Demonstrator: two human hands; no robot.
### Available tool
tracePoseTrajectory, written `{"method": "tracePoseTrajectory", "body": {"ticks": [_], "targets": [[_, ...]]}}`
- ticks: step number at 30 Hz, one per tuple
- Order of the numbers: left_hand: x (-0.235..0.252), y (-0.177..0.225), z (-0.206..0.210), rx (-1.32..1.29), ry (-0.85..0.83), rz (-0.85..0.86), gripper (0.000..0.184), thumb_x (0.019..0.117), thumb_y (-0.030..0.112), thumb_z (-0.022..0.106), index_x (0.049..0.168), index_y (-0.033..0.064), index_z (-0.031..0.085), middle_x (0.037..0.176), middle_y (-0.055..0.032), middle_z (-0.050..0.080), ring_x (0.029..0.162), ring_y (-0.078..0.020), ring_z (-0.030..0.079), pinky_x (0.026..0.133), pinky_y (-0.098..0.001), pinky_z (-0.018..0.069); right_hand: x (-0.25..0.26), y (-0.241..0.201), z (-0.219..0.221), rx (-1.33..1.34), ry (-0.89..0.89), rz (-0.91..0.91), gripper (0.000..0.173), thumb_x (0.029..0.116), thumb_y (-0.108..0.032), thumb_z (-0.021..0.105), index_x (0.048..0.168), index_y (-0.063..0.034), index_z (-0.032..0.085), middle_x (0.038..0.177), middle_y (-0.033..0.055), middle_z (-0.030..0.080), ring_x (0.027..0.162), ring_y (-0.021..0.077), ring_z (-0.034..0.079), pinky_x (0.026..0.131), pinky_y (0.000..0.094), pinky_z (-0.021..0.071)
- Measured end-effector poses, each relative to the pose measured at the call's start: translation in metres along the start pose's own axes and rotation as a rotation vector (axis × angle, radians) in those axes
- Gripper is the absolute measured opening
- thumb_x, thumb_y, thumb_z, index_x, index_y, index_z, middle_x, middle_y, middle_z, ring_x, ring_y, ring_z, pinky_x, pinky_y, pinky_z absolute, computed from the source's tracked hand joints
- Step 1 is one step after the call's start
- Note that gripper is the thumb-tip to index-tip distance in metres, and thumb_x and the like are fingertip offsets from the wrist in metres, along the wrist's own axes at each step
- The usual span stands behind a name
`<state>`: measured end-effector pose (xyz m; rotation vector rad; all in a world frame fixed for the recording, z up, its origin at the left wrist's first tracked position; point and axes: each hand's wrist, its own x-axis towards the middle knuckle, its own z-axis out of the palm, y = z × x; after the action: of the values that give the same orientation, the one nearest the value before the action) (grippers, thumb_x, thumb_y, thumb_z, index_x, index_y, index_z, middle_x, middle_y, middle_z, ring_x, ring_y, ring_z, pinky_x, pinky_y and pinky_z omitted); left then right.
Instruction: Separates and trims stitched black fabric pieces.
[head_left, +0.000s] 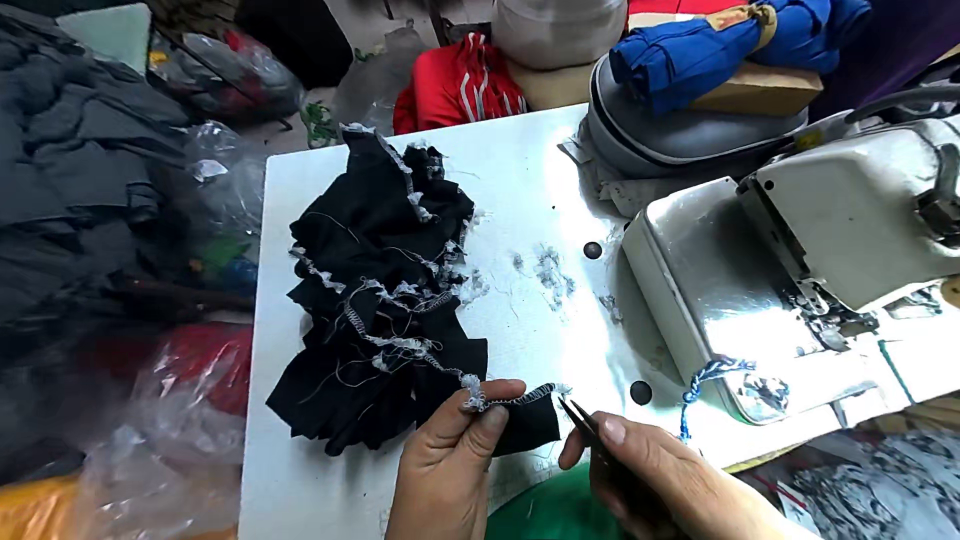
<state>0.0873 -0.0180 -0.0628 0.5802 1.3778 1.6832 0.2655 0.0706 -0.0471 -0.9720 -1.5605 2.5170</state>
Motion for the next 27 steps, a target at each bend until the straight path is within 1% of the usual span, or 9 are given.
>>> {"method": "tracePoseTrajectory", "body": {"ticks": [7,11,14,16,18,22,23,25,27], "targets": [[0.001,-0.005,-0.004,0.005,-0.051,-0.019,0.016,0.0967,0.02,0.066,0.1,0.0249,0.081,0.1,0.0119,0.077,0.095,0.0016,0.071,0.087,-0.0184,0.0578,0.016,-0.007,0.003,0.059,0.085,-0.033,0.032,0.107,-0.037,0.037,0.104,-0.0158,0.062,0.064,-0.0159,0.051,0.05,-0.0075,0.043,0.045,0.0112,0.0352],[0.0,-0.006,-0.006,0.025,-0.047,-0.029,0.016,0.0966,0.019,0.066,0.099,0.0245,0.081,0.098,0.012,0.077,0.093,0.0016,0.071,0.086,-0.0183,0.0581,0.025,-0.009,0.002,0.177,0.289,-0.218,0.028,0.1082,-0.024,0.041,0.097,-0.016,0.064,0.06,-0.0186,0.048,0.048,-0.0111,0.039,0.044,0.0081,0.0324],[-0.001,-0.005,-0.012,0.102,-0.042,-0.038,0.018,0.0985,0.016,0.064,0.1,0.0236,0.08,0.099,0.0128,0.077,0.093,0.0014,0.071,0.085,-0.0186,0.0583,0.028,-0.011,-0.004,0.183,0.472,-0.309,0.03,0.1084,-0.03,0.042,0.104,-0.0148,0.067,0.06,-0.016,0.049,0.048,-0.0098,0.039,0.045,0.0083,0.0319],[-0.004,-0.004,-0.019,0.179,-0.083,-0.051,0.022,0.1002,0.011,0.06,0.101,0.0216,0.079,0.102,0.0139,0.076,0.095,0.0022,0.07,0.087,-0.0188,0.0576,0.03,-0.013,-0.011,0.081,0.512,-0.282,0.033,0.108,-0.033,0.041,0.121,-0.013,0.063,0.063,-0.0143,0.049,0.048,-0.0078,0.038,0.044,0.0096,0.0321],[-0.008,-0.004,-0.023,0.217,-0.105,-0.068,0.024,0.1002,0.007,0.058,0.102,0.0198,0.078,0.102,0.0148,0.076,0.096,0.003,0.069,0.087,-0.0188,0.0573,0.034,-0.012,-0.012,-0.057,0.476,-0.213,0.039,0.1058,-0.035,0.045,0.132,-0.0095,0.059,0.068,-0.0133,0.051,0.05,-0.0073,0.039,0.045,0.011,0.0335],[-0.017,-0.004,-0.028,0.123,-0.025,-0.068,0.02,0.1002,0.014,0.061,0.101,0.0245,0.079,0.1,0.0144,0.076,0.094,0.0021,0.07,0.086,-0.0196,0.0581,0.041,-0.004,-0.007,-0.225,0.204,-0.052,0.05,0.0955,-0.043,0.064,0.131,-0.0077,0.064,0.094,-0.0069,0.062,0.063,-0.0049,0.047,0.055,0.0142,0.0402],[-0.017,-0.004,-0.027,0.079,0.023,-0.056,0.019,0.0997,0.016,0.062,0.1,0.0251,0.079,0.099,0.0135,0.076,0.093,0.0015,0.07,0.085,-0.02,0.0585,0.043,-0.001,-0.007,-0.226,0.121,-0.021,0.056,0.0953,-0.049,0.063,0.134,-0.0082,0.062,0.097,-0.0067,0.061,0.064,-0.0051,0.047,0.056,0.0141,0.0402],[-0.015,-0.003,-0.022,-0.002,0.124,-0.032,0.021,0.1,0.014,0.061,0.097,0.0241,0.079,0.096,0.0112,0.077,0.091,-0.0003,0.072,0.084,-0.0209,0.0597,0.047,0.005,-0.008,-0.183,-0.002,0.005,0.068,0.0927,-0.06,0.06,0.136,-0.0072,0.058,0.087,-0.0093,0.062,0.06,-0.0066,0.045,0.054,0.0137,0.038],[-0.012,-0.001,-0.017,-0.068,0.179,-0.022,0.021,0.0999,0.012,0.06,0.096,0.0214,0.079,0.095,0.0083,0.077,0.09,-0.002,0.073,0.083,-0.0218,0.0606,0.049,0.01,-0.008,-0.163,-0.082,-0.023,0.062,0.091,-0.049,0.067,0.132,-0.004,0.058,0.094,-0.0079,0.063,0.069,-0.0066,0.051,0.062,0.0141,0.0431]]}}
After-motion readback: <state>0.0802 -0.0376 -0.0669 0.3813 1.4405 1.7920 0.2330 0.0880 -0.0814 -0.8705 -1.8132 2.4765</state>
